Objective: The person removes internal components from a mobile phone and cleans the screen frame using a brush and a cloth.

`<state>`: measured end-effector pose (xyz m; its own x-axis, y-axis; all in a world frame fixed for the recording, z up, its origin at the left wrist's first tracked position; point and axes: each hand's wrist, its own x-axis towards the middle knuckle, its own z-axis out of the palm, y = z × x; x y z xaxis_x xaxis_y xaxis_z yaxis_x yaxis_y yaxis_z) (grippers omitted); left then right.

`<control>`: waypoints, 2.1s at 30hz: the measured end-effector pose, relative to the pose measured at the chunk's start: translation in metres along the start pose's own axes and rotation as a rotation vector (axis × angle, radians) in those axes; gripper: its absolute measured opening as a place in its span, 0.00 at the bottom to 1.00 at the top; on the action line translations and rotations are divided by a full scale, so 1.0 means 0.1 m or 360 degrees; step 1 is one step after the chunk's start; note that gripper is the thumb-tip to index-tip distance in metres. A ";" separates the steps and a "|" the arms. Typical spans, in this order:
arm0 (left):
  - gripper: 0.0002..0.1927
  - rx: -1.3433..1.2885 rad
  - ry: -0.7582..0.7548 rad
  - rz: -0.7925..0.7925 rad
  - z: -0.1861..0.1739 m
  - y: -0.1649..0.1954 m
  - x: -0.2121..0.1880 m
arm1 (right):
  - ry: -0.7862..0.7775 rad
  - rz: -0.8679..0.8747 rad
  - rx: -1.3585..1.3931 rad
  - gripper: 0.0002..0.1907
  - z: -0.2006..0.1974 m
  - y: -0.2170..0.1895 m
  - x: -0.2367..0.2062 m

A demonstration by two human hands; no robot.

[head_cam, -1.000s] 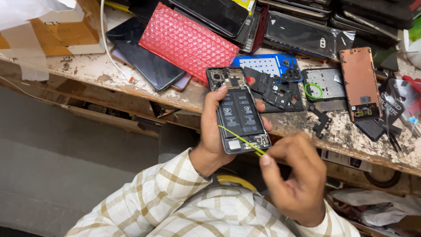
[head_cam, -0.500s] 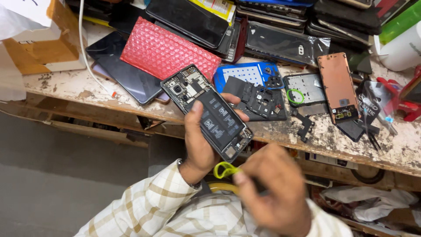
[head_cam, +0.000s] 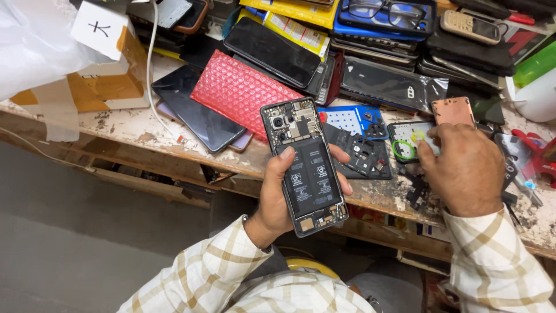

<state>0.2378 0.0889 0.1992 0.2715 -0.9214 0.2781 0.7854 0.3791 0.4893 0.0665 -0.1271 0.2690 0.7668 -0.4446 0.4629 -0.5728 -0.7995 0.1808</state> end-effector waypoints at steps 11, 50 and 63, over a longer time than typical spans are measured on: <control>0.33 0.0062 -0.0052 0.0053 0.04 0.00 0.12 | -0.0312 0.0788 0.2262 0.09 -0.38 -0.83 -0.56; 0.26 0.0763 0.0020 -0.0307 0.05 -0.09 0.15 | -0.0498 -0.0536 0.1368 0.10 -0.45 -0.74 -0.53; 0.25 0.0780 0.0069 -0.0354 0.03 -0.13 0.15 | -0.0645 -0.0362 0.1472 0.09 -0.45 -0.73 -0.57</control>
<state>0.2299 0.0708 0.1991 0.1588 -0.9828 0.0945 0.4776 0.1602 0.8638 0.0516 -0.0254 0.2685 0.9671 -0.2100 0.1435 -0.0870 -0.8033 -0.5892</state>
